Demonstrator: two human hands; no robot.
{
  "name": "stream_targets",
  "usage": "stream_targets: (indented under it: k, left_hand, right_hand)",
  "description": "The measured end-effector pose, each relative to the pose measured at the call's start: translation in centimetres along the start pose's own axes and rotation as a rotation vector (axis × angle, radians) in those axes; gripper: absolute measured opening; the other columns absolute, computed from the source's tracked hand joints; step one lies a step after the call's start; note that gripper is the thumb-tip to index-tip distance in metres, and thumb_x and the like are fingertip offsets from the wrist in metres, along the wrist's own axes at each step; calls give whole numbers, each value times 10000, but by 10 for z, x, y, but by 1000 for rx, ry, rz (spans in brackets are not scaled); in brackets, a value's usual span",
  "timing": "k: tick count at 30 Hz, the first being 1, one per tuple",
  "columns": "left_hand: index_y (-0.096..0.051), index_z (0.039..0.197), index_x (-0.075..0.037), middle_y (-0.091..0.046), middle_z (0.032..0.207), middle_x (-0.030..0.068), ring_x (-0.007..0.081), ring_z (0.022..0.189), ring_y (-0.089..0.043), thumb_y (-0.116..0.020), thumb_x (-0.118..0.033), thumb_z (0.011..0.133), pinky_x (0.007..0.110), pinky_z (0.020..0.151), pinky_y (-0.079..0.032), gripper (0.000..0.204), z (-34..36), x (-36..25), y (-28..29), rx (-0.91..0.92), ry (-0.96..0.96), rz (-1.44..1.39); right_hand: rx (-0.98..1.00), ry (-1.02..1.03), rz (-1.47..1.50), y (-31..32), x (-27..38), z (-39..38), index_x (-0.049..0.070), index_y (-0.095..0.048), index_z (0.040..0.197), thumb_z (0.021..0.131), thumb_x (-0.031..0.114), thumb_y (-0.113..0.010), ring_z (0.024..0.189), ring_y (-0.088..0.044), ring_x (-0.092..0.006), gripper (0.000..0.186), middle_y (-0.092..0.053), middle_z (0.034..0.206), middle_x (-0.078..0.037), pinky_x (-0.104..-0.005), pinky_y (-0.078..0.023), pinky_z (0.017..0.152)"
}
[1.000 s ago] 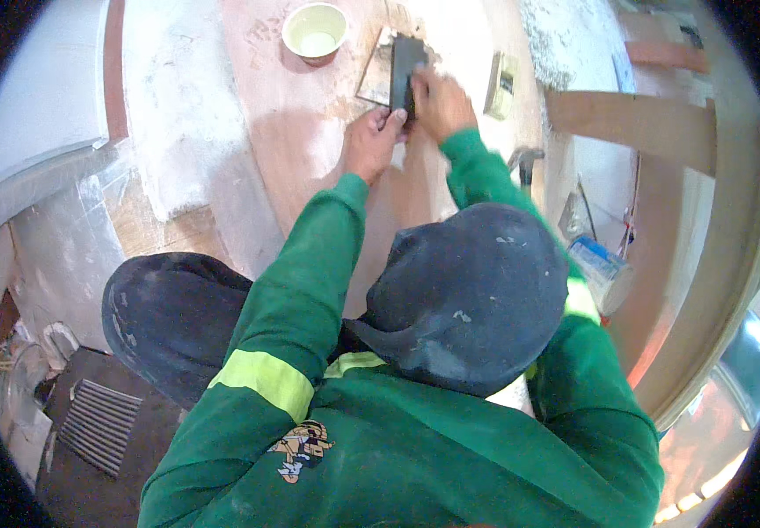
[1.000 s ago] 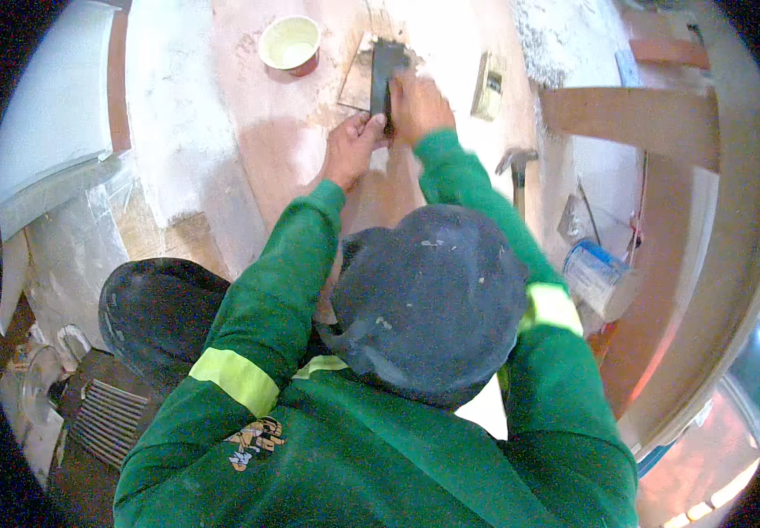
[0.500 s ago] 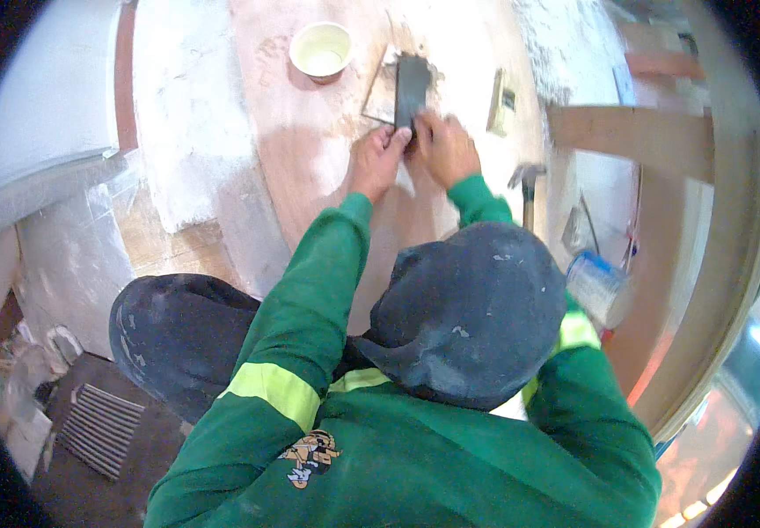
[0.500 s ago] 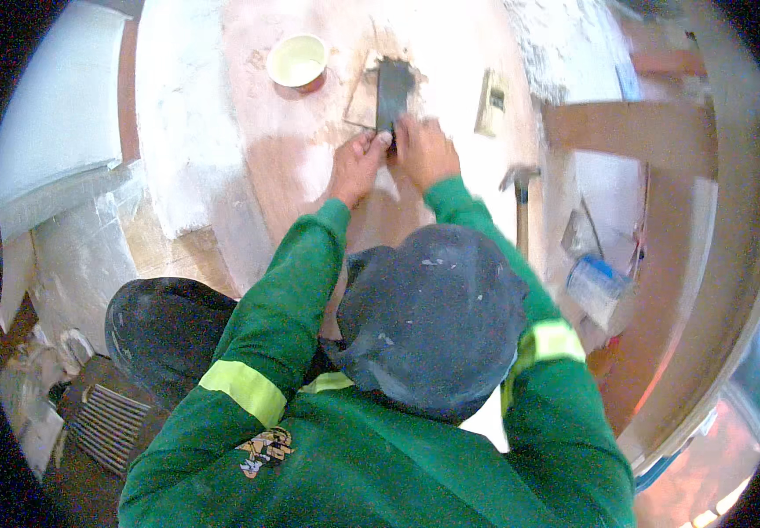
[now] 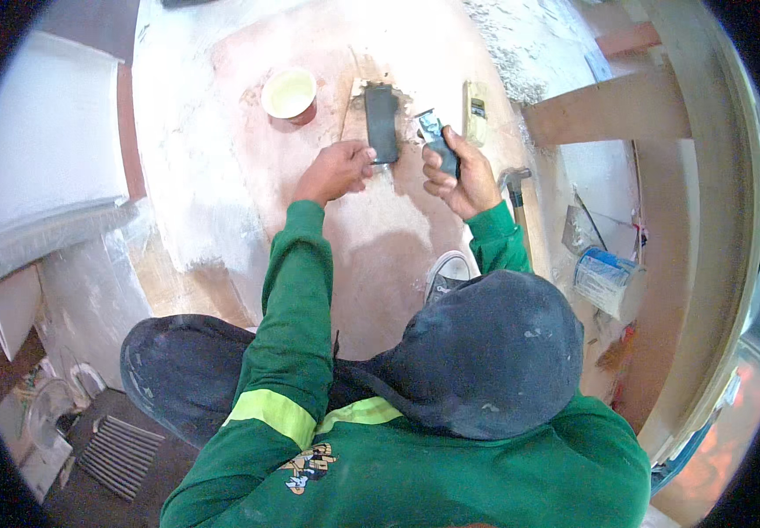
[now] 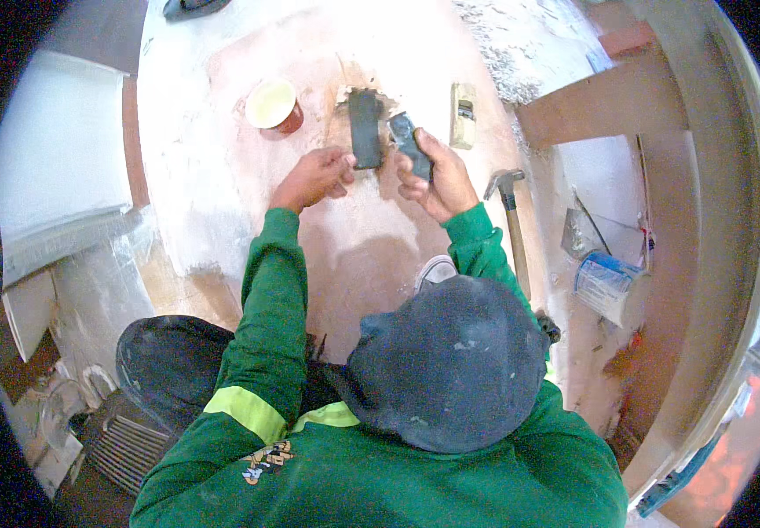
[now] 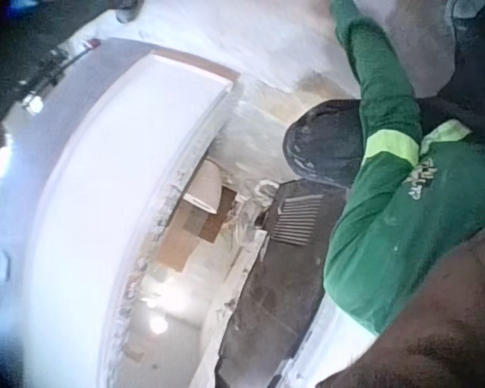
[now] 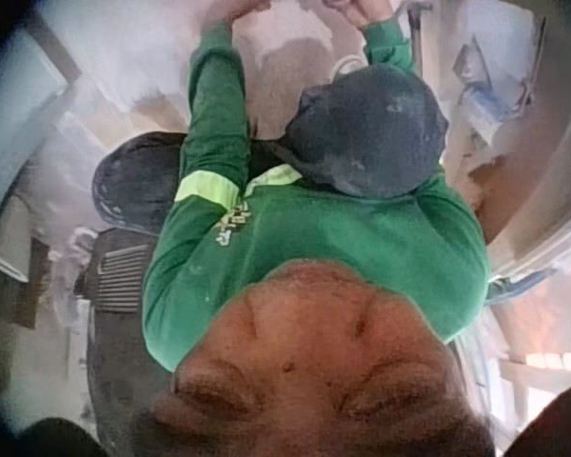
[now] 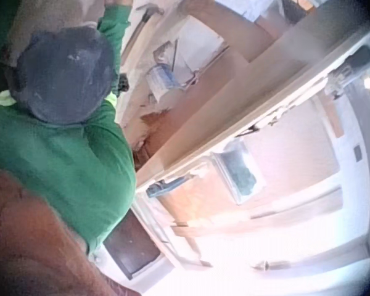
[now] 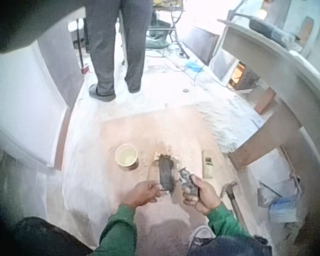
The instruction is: The person sits on the floor and uses a sharpening stone to sharpen a small metal blade. They repeatedly rub the blade against the stone, occasionally dipping it into a small cup of liquid. The person also briefly stands to retrieve a hammer and a small wooden block before resuming the sharpening process.
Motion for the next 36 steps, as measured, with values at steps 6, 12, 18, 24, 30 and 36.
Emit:
stream_targets:
  k: [6, 12, 18, 24, 30, 36]
  left_hand:
    - [-638, 1343, -27, -724, 1156, 88, 165, 993, -692, -537, -352, 1114, 309, 876, -555, 409, -20, -85, -23, -3, -297, -439]
    - [-636, 1317, 26, -715, 1125, 92, 185, 1036, -675, -511, -508, 1105, 330, 969, -522, 588, -15, -106, -61, -129, -368, -609]
    - [-681, 1075, -9, -638, 790, 18, 77, 647, -577, -657, -556, 1021, 246, 564, -476, 550, -20, -114, -86, -255, -312, -618]
    - [-666, 973, -35, -626, 739, 4, 70, 495, -512, -745, -412, 1005, 243, 420, -385, 387, -34, -118, -86, -435, -341, -622]
    - [-665, 991, -17, -596, 657, -3, 59, 456, -494, -743, -421, 1004, 245, 384, -363, 412, -42, -123, -78, -470, -415, -621]
    - [-640, 959, -29, -530, 610, -20, 62, 444, -480, -673, -423, 1051, 254, 386, -367, 406, -52, -134, -74, -419, -457, -656]
  right_hand:
    - [35, 173, -45, 11, 11, -18, 114, -553, 1231, 1121, 438, -498, 705, -588, -144, 346, -675, 976, -86, -321, -488, 644]
    - [29, 263, -29, 24, 12, -19, 110, -551, 1261, 1115, 434, -513, 754, -616, -135, 358, -675, 990, -76, -311, -504, 671]
    - [64, 336, -71, 24, 5, -22, 59, -574, 1276, 1108, 437, -530, 792, -618, -110, 416, -668, 992, -42, -282, -515, 681]
    - [63, 372, -61, 9, 8, -26, 35, -607, 1245, 1118, 401, -521, 760, -580, -131, 397, -638, 936, -34, -291, -488, 674]
    - [32, 406, -115, -1, 11, -26, 36, -609, 1255, 1119, 405, -520, 765, -576, -111, 403, -646, 943, -30, -270, -477, 672]
    - [75, 427, -138, -5, 14, -25, 33, -581, 1317, 1131, 393, -488, 789, -584, -112, 416, -649, 982, -23, -285, -476, 704]
Point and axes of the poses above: each hand's wrist, its own z-axis towards the middle knuckle, its own y-axis out of the back of the hand, x = y × z, the point moved 9 cm from there along z, towards the middle knuckle
